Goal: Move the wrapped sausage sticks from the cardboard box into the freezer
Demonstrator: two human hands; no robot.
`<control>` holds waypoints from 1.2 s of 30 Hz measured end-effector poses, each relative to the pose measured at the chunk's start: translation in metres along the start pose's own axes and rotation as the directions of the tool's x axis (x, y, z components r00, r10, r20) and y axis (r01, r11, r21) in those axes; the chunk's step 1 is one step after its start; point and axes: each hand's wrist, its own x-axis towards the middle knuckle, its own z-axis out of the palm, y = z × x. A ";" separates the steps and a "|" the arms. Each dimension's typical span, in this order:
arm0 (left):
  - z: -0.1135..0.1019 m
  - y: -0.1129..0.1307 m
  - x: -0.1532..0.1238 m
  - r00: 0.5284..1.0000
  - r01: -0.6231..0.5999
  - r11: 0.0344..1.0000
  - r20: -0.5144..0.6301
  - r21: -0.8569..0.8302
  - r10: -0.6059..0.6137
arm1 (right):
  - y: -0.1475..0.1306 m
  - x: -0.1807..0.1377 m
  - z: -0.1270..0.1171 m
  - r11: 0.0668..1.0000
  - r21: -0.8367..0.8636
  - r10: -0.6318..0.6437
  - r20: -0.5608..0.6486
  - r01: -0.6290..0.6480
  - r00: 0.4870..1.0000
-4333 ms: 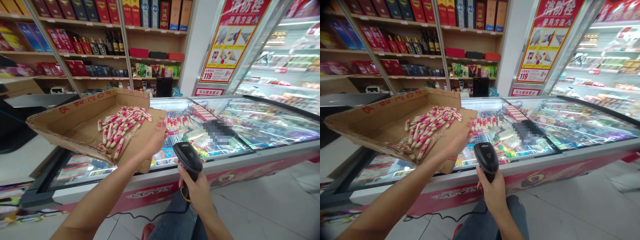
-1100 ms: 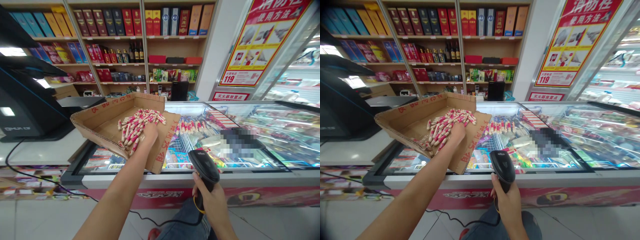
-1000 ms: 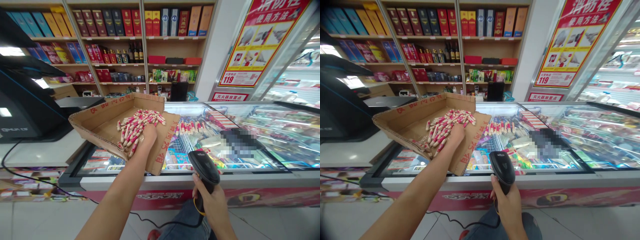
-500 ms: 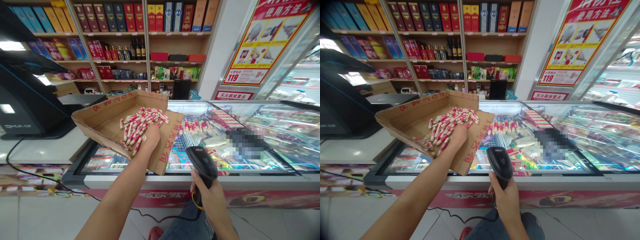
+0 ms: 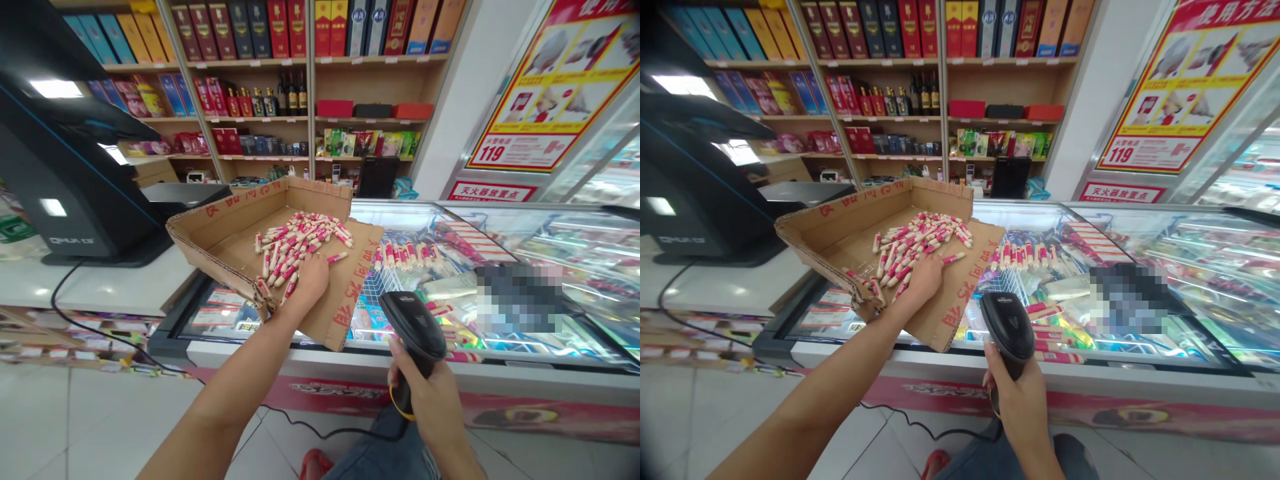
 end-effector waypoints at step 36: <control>-0.002 -0.079 -0.019 0.970 -0.243 0.970 0.019 0.014 0.242 | 0.008 -0.004 -0.013 0.990 0.118 -0.074 -0.081 0.083 0.994</control>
